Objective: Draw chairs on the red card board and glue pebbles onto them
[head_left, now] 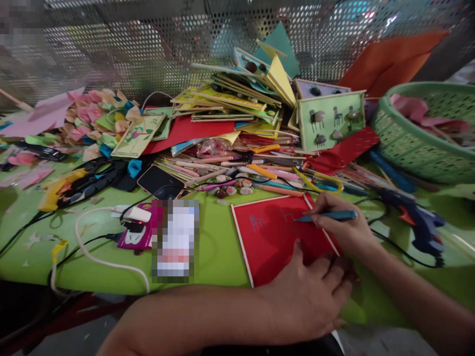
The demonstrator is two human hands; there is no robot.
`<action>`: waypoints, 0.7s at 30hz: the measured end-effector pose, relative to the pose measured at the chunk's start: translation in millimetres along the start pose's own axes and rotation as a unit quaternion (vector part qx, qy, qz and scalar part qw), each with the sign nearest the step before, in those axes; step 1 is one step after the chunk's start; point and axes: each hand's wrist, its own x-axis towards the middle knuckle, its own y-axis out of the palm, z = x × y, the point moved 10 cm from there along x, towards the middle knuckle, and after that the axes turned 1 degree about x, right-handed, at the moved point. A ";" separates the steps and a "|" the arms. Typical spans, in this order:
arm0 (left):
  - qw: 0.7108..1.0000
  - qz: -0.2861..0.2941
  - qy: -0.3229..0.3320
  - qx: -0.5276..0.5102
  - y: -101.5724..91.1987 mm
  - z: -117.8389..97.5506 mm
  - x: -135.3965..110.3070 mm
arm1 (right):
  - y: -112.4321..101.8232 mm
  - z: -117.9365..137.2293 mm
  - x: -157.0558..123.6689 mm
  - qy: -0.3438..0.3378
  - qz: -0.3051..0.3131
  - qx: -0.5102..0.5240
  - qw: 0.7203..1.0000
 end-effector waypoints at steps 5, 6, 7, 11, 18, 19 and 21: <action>1.000 -0.003 -0.005 0.000 2.7 -0.1 0.1 | -3.6 -15.9 0.0 0.027 -0.011 0.077 0.997; 1.000 -0.005 -0.005 -0.001 3.2 -0.5 0.1 | -4.2 -19.2 -0.1 0.035 -0.016 0.101 0.994; 1.000 -0.007 -0.005 0.000 3.5 -0.8 0.0 | -4.0 -21.5 -0.1 0.040 -0.018 0.122 0.992; 1.000 -0.008 -0.005 0.005 3.3 -0.9 0.2 | 0.6 -22.3 0.5 0.035 -0.001 0.140 0.990; 1.000 -0.016 -0.007 0.004 1.1 -0.4 -0.6 | 2.2 -19.2 1.9 0.009 0.013 0.092 0.996; 1.000 -0.019 -0.007 0.005 1.3 -0.7 -0.8 | 4.6 -18.5 1.9 0.010 0.022 0.093 0.995; 1.000 -0.021 -0.008 0.005 2.7 -1.0 -1.0 | 8.8 -15.8 2.1 0.011 0.031 0.093 0.995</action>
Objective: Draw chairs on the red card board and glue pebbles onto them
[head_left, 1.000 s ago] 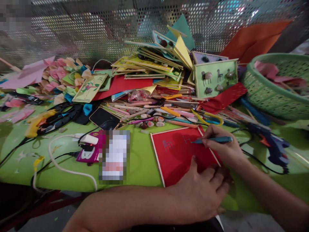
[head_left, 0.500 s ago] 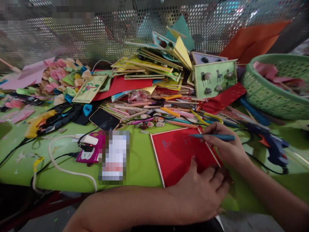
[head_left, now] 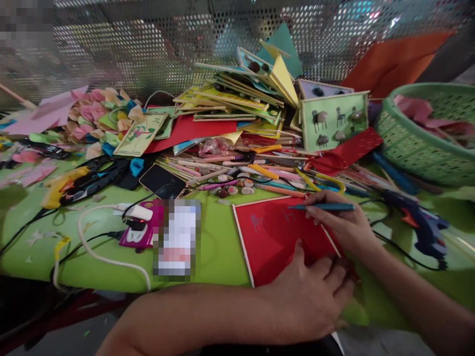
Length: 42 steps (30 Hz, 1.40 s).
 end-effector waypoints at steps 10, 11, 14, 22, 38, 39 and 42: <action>1.000 -0.008 0.000 0.001 -0.5 -0.4 0.6 | 4.3 8.0 3.0 -0.019 -0.024 -0.044 0.999; 1.000 -0.008 0.001 0.003 -0.8 -0.2 0.6 | 4.3 8.1 3.0 -0.020 -0.024 -0.046 0.998; 1.000 -0.005 0.002 0.005 -0.4 0.0 0.6 | 4.5 9.2 3.2 -0.020 -0.026 -0.054 0.998; 1.000 -0.005 0.001 -0.003 0.5 0.0 1.3 | 4.8 5.9 3.3 -0.025 -0.026 -0.063 0.997; 1.000 -0.004 0.004 0.001 1.2 -0.8 1.1 | 7.2 10.1 3.6 -0.035 -0.012 -0.089 0.995; 1.000 -0.005 0.003 0.002 1.0 -0.8 1.2 | 7.8 11.5 3.6 -0.037 -0.011 -0.087 0.995; 1.000 0.007 0.002 -0.001 1.7 0.0 1.7 | 9.7 16.2 3.4 -0.035 -0.011 -0.087 0.996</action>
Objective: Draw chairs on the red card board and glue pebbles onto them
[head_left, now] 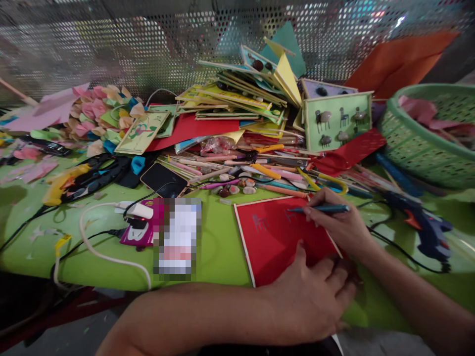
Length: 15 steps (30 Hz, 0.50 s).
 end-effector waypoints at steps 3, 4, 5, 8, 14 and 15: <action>1.000 -0.003 0.000 0.002 -2.5 0.9 -0.1 | -0.3 3.3 -0.2 0.005 -0.002 -0.002 1.000; 1.000 -0.006 -0.001 0.005 -3.4 1.1 -0.4 | -0.5 3.8 -0.4 0.005 -0.002 -0.002 1.000; 1.000 -0.007 -0.001 0.007 -3.9 1.2 -0.6 | -0.9 3.9 -0.6 0.006 -0.002 -0.003 1.000; 1.000 -0.004 -0.001 0.008 -4.1 0.7 -1.1 | -1.7 2.0 -1.6 0.008 0.003 -0.005 1.000; 1.000 0.007 -0.001 0.000 -1.9 0.5 0.1 | -1.5 -0.5 -3.3 0.008 0.012 -0.002 1.000; 1.000 0.008 -0.001 -0.001 -1.1 0.3 0.2 | -1.5 -0.8 -3.3 0.008 0.012 -0.002 1.000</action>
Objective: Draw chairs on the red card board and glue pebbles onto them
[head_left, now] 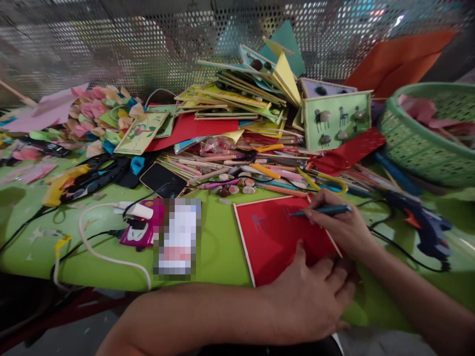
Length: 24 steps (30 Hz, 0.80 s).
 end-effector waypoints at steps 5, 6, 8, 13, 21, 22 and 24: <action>1.000 -0.015 0.002 0.001 -1.1 -1.1 -0.9 | -0.1 2.0 0.7 -0.006 0.004 -0.005 1.000; 1.000 -0.014 0.001 0.000 -1.2 -0.8 -1.0 | -0.4 2.7 0.6 -0.007 0.003 -0.005 1.000; 1.000 -0.004 0.002 -0.002 -0.6 -0.4 -1.2 | -0.6 4.0 0.1 -0.007 0.004 -0.006 1.000; 1.000 -0.002 0.003 0.000 0.2 -0.2 -1.7 | -0.3 4.8 -1.7 -0.005 0.011 -0.009 1.000; 1.000 -0.007 0.004 0.010 1.8 -1.2 -1.6 | -1.5 4.2 -1.3 0.004 -0.004 0.008 1.000; 1.000 -0.007 0.005 0.007 0.9 -1.0 -1.4 | -2.2 3.3 -1.1 0.008 -0.011 0.018 1.000; 1.000 -0.006 0.004 0.001 -1.0 -0.2 -1.0 | -2.9 0.5 -0.5 0.017 -0.022 0.044 0.999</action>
